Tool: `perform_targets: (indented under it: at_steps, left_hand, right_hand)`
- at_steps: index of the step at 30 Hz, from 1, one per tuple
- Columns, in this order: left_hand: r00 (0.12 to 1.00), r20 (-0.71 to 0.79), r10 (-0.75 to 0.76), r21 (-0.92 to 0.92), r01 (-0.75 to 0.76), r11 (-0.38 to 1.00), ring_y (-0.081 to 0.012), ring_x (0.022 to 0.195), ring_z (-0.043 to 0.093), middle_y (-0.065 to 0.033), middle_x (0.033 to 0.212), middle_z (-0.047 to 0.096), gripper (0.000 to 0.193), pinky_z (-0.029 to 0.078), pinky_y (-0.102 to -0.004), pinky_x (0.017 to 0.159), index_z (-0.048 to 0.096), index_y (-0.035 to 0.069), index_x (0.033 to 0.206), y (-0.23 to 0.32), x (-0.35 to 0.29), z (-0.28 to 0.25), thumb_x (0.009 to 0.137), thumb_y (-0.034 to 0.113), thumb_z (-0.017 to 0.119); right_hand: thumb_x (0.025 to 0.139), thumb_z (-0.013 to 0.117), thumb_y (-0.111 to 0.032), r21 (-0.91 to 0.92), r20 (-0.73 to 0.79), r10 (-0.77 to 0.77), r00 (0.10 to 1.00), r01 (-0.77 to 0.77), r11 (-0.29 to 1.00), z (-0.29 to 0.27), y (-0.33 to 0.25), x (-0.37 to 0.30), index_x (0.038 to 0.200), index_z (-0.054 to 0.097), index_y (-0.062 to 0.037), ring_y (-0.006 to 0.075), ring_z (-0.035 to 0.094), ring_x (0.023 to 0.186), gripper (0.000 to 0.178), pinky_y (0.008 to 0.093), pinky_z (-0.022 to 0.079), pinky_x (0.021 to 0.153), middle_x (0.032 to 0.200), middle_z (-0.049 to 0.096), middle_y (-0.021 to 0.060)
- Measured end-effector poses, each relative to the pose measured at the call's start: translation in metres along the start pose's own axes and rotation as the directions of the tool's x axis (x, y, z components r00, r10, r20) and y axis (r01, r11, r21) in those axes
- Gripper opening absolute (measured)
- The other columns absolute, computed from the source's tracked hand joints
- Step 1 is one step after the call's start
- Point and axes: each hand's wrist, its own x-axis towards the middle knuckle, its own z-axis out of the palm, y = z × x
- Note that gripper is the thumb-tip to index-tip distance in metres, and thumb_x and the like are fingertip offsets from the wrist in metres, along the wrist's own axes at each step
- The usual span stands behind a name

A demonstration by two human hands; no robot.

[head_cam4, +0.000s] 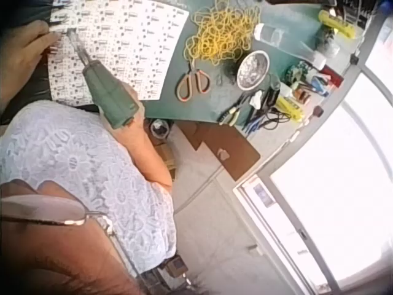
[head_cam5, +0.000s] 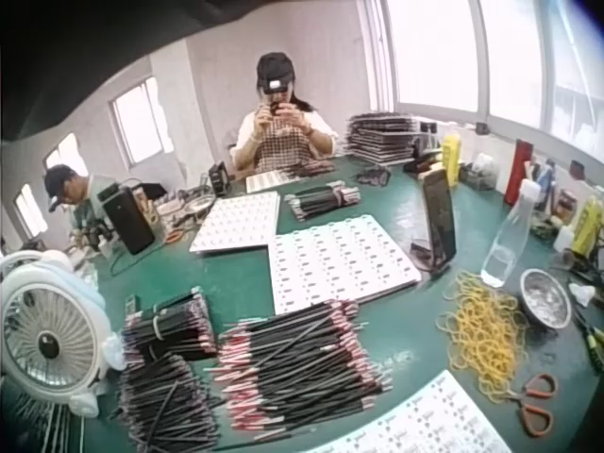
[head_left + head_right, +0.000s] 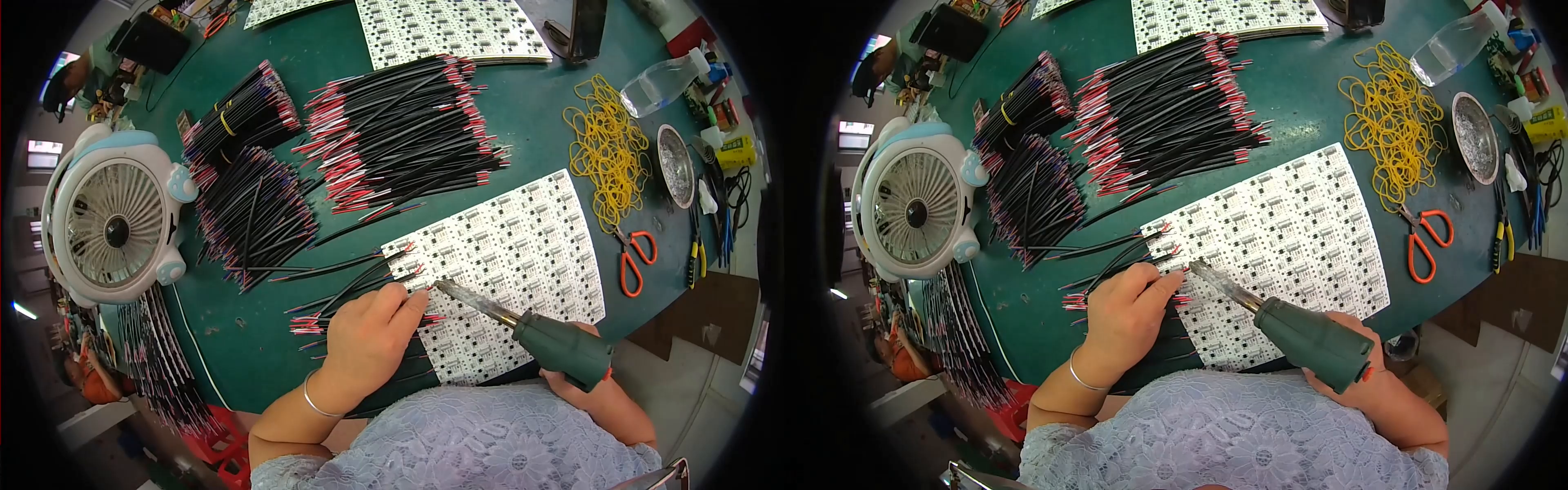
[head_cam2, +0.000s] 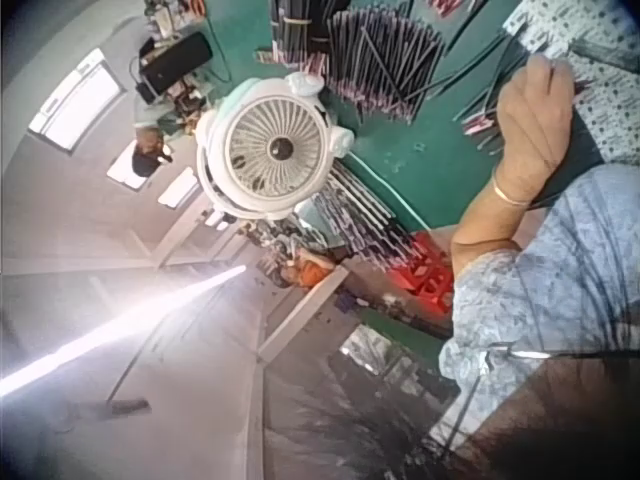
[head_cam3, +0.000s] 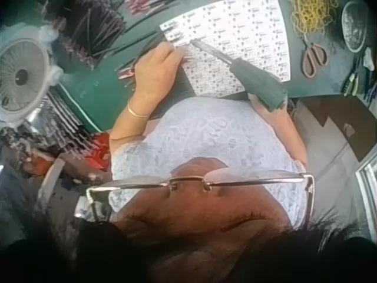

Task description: The person solders multiple black wires to a panel of PCBs using a soldering iron.

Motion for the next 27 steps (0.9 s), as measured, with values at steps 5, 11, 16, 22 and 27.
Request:
perform_targets:
  at_steps: [5, 11, 16, 22, 27]
  left_hand:
    - [1.000, 0.002, -0.022, -0.029, 0.022, 0.999, -0.0184, 0.060, 0.055, -0.0029, 0.078, 0.051, 0.031, 0.045, -0.0299, 0.050, 0.067, 0.009, 0.092, 0.0007, 0.0002, 0.0009, 0.062, 0.000, 0.066]
    - [0.999, 0.006, -0.032, -0.016, 0.032, 0.999, -0.0184, 0.061, 0.055, -0.0030, 0.077, 0.052, 0.032, 0.045, -0.0299, 0.050, 0.068, 0.009, 0.090, 0.0014, 0.0010, -0.0003, 0.060, -0.001, 0.066]
    - [1.000, -0.013, -0.027, -0.050, 0.026, 0.998, -0.0199, 0.061, 0.056, -0.0034, 0.077, 0.054, 0.032, 0.046, -0.0305, 0.051, 0.068, 0.009, 0.089, -0.0025, 0.0031, -0.0003, 0.059, -0.002, 0.065]
    - [1.000, -0.020, -0.021, -0.091, 0.019, 0.996, -0.0210, 0.063, 0.057, -0.0040, 0.077, 0.055, 0.031, 0.047, -0.0311, 0.052, 0.068, 0.009, 0.089, -0.0044, 0.0027, 0.0006, 0.060, -0.002, 0.064]
    - [1.000, 0.000, -0.011, -0.044, 0.011, 0.999, -0.0202, 0.062, 0.056, -0.0039, 0.077, 0.054, 0.030, 0.046, -0.0307, 0.051, 0.068, 0.008, 0.090, -0.0017, 0.0014, 0.0007, 0.061, -0.001, 0.065]
  right_hand:
    - [0.071, 0.066, -0.008, 0.058, 0.015, 0.047, 0.999, -0.048, 0.997, 0.0035, 0.0023, -0.0069, 0.105, 0.065, -0.0056, 0.0294, 0.059, 0.094, 0.034, 0.0382, 0.043, 0.086, 0.108, 0.063, 0.0104]
    - [0.079, 0.061, -0.007, -0.038, 0.083, 0.018, 0.996, -0.014, 0.999, -0.0006, 0.0002, -0.0046, 0.104, 0.062, -0.0018, 0.0175, 0.064, 0.069, 0.025, 0.0325, 0.048, 0.075, 0.092, 0.063, 0.0089]
    - [0.082, 0.059, -0.007, 0.118, 0.001, 0.014, 1.000, -0.014, 0.993, 0.0015, 0.0016, -0.0064, 0.105, 0.061, -0.0014, 0.0121, 0.063, 0.061, 0.024, 0.0294, 0.047, 0.073, 0.084, 0.062, 0.0058]
    - [0.080, 0.061, -0.009, 0.118, 0.047, 0.095, 0.994, -0.100, 0.988, 0.0008, -0.0007, -0.0083, 0.104, 0.062, -0.0028, 0.0151, 0.063, 0.066, 0.025, 0.0326, 0.045, 0.079, 0.083, 0.064, 0.0044]
    - [0.074, 0.064, -0.008, 0.018, 0.057, 0.050, 0.997, -0.051, 0.999, -0.0016, -0.0036, -0.0054, 0.100, 0.065, -0.0042, 0.0251, 0.062, 0.082, 0.027, 0.0373, 0.044, 0.083, 0.093, 0.065, 0.0074]
